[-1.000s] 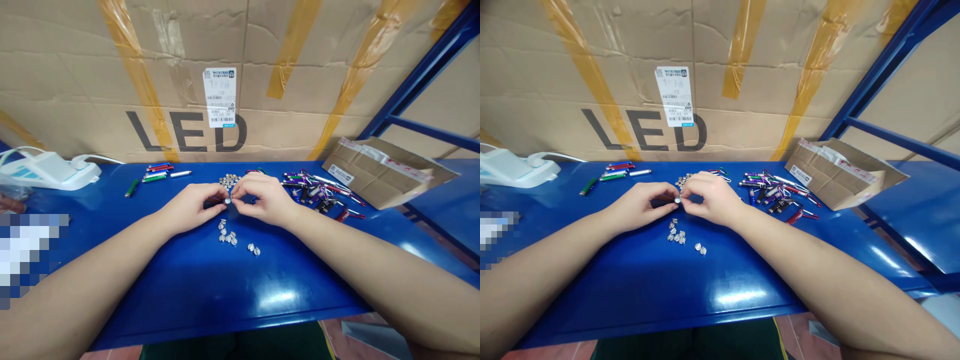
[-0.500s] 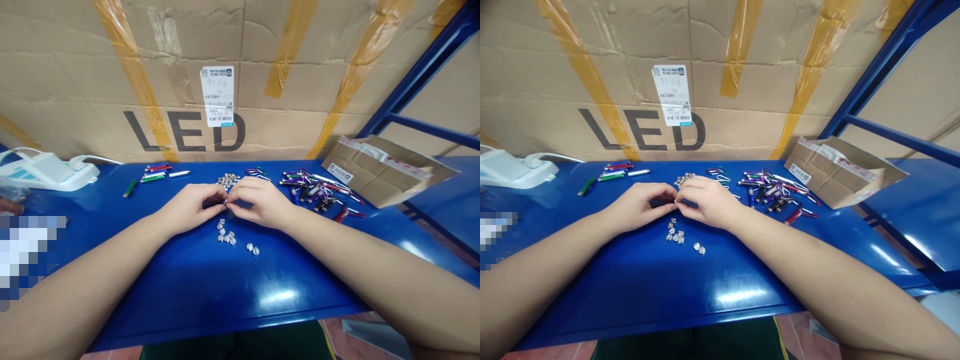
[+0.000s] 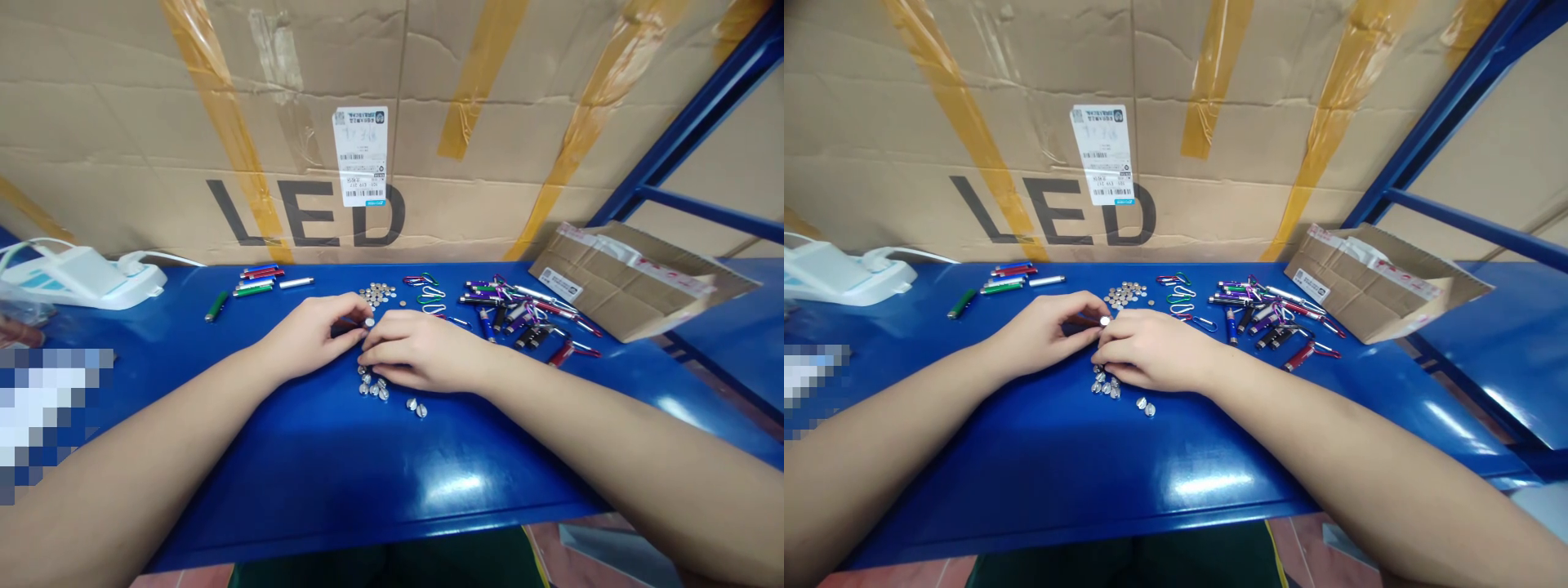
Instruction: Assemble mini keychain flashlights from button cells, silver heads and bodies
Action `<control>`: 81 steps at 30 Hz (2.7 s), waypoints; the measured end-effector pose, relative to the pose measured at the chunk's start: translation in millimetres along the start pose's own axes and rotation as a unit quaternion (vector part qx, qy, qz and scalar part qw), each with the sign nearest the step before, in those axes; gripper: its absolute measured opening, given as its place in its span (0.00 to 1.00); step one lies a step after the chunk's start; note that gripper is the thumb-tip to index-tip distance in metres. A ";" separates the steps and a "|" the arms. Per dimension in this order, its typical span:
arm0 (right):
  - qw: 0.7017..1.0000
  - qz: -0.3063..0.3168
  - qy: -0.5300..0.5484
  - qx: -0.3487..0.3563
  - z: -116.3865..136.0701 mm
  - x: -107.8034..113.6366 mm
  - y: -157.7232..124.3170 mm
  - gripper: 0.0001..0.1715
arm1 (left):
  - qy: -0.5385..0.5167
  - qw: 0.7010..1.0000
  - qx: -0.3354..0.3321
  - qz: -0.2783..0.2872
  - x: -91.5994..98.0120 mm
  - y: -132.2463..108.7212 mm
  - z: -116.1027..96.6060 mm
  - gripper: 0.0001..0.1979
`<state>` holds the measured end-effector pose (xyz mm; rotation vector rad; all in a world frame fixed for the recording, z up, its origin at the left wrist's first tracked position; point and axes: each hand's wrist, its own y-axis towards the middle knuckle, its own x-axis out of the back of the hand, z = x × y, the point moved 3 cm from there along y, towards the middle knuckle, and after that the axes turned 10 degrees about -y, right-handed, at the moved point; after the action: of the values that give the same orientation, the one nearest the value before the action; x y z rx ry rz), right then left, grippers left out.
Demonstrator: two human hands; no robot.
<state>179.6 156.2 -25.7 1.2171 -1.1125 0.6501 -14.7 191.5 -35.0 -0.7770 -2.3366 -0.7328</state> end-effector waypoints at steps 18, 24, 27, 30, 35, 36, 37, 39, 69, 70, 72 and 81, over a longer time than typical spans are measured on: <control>0.985 -0.073 0.107 -0.113 -16.9 -4.4 -6.1 0.05 | 0.020 1.000 0.004 -0.002 0.7 0.7 0.7 0.09; 0.944 -0.192 0.160 -0.214 -30.4 -2.8 -9.4 0.05 | 0.058 0.998 -0.022 0.017 -1.0 1.3 -5.6 0.12; 0.934 -0.186 0.205 -0.224 -31.3 -7.6 -8.5 0.04 | 0.052 0.998 -0.025 0.017 -2.3 1.3 -7.8 0.12; 0.920 -0.181 0.254 -0.239 -32.6 -11.8 -9.2 0.04 | 0.042 0.999 -0.016 0.007 -2.6 1.1 -7.8 0.13; 0.919 -0.181 0.256 -0.240 -33.0 -12.1 -10.6 0.05 | 0.030 0.999 -0.012 -0.004 -2.9 1.4 -6.9 0.14; 0.921 -0.178 0.249 -0.239 -32.7 -11.6 -10.6 0.04 | 0.028 1.000 -0.012 -0.005 -3.1 1.5 -6.9 0.14; 0.922 -0.177 0.246 -0.241 -32.5 -11.3 -10.7 0.04 | 0.023 1.000 -0.012 -0.005 -3.4 1.5 -6.9 0.15; 0.917 -0.178 0.254 -0.252 -32.7 -11.1 -11.2 0.05 | 0.013 1.000 -0.008 -0.007 -3.8 1.7 -6.7 0.15; 0.788 -0.099 0.482 -0.369 -34.9 -19.2 -6.6 0.19 | 0.078 0.990 -0.103 -0.058 -3.8 1.2 -20.0 0.12; 0.761 -0.097 0.516 -0.382 -35.3 -21.3 -6.3 0.22 | 0.089 0.987 -0.117 -0.063 -4.0 1.1 -21.4 0.12; 0.709 -0.085 0.571 -0.406 -35.6 -24.6 -6.5 0.24 | 0.108 0.982 -0.140 -0.069 -4.9 0.8 -23.3 0.12; 0.532 -0.003 0.720 -0.447 -31.2 -22.9 -11.1 0.18 | 0.148 0.965 -0.208 -0.067 -8.6 -0.2 -30.8 0.10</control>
<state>190.7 186.4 -49.9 -0.4158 0.1464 0.6453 1.2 168.5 -19.4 -0.6296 -2.0014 -1.3311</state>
